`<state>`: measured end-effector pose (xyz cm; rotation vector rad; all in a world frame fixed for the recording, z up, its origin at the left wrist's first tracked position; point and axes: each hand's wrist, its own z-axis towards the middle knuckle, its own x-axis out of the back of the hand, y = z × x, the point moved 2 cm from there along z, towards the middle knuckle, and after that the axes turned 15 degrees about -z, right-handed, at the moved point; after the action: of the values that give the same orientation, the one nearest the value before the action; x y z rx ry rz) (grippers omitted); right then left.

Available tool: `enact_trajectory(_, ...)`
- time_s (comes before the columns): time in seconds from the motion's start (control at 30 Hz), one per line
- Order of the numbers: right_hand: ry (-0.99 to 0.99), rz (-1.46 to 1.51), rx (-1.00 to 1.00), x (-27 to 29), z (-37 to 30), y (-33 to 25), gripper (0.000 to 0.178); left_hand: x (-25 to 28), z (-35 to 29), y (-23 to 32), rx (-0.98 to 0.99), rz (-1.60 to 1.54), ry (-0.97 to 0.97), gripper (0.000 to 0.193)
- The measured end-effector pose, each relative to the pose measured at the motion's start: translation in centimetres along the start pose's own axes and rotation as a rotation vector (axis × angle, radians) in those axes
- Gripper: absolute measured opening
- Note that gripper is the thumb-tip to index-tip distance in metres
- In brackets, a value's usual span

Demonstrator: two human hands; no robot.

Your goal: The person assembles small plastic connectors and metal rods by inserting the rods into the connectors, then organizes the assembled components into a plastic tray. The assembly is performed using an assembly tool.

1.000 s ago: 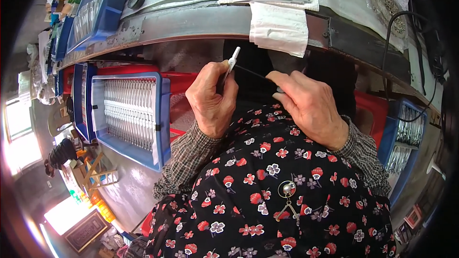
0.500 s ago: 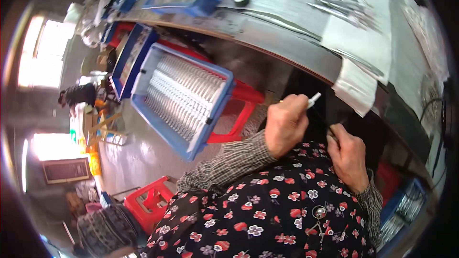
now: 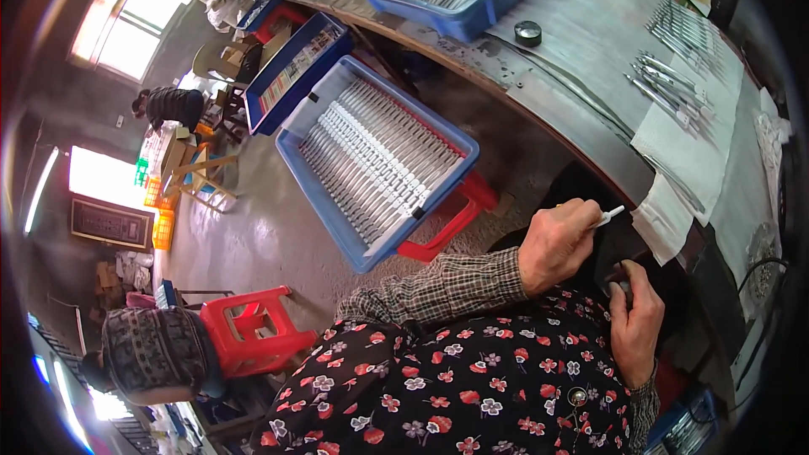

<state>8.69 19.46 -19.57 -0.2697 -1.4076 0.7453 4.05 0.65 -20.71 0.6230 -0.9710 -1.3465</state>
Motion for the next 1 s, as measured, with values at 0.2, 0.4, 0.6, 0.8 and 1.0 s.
enact_trajectory(0.2, 0.086, -0.167, 0.079, 0.5, -0.4, -0.4, 0.03, 0.2, 0.4, 0.1, 0.089, -0.098, 0.079, 0.009)
enact_trajectory(0.4, 0.154, -0.207, 0.105, 0.4, 0.3, -1.0, 0.029, 1.5, 0.5, 0.4, 0.475, -0.435, 0.072, 0.007)
enact_trajectory(0.6, 0.139, -0.267, 0.074, 0.6, 0.4, -0.9, 0.032, 1.4, 1.0, 0.8, 0.598, -0.605, 0.044, 0.01)
enact_trajectory(0.8, 0.126, -0.28, 0.071, 0.8, 0.0, -0.7, 0.031, 1.1, 0.9, 1.3, 0.629, -0.541, 0.039, 0.012)
enact_trajectory(1.0, 0.128, -0.283, 0.075, 0.7, -0.1, -0.6, 0.031, 1.0, 0.6, 1.2, 0.584, -0.509, 0.025, 0.015)
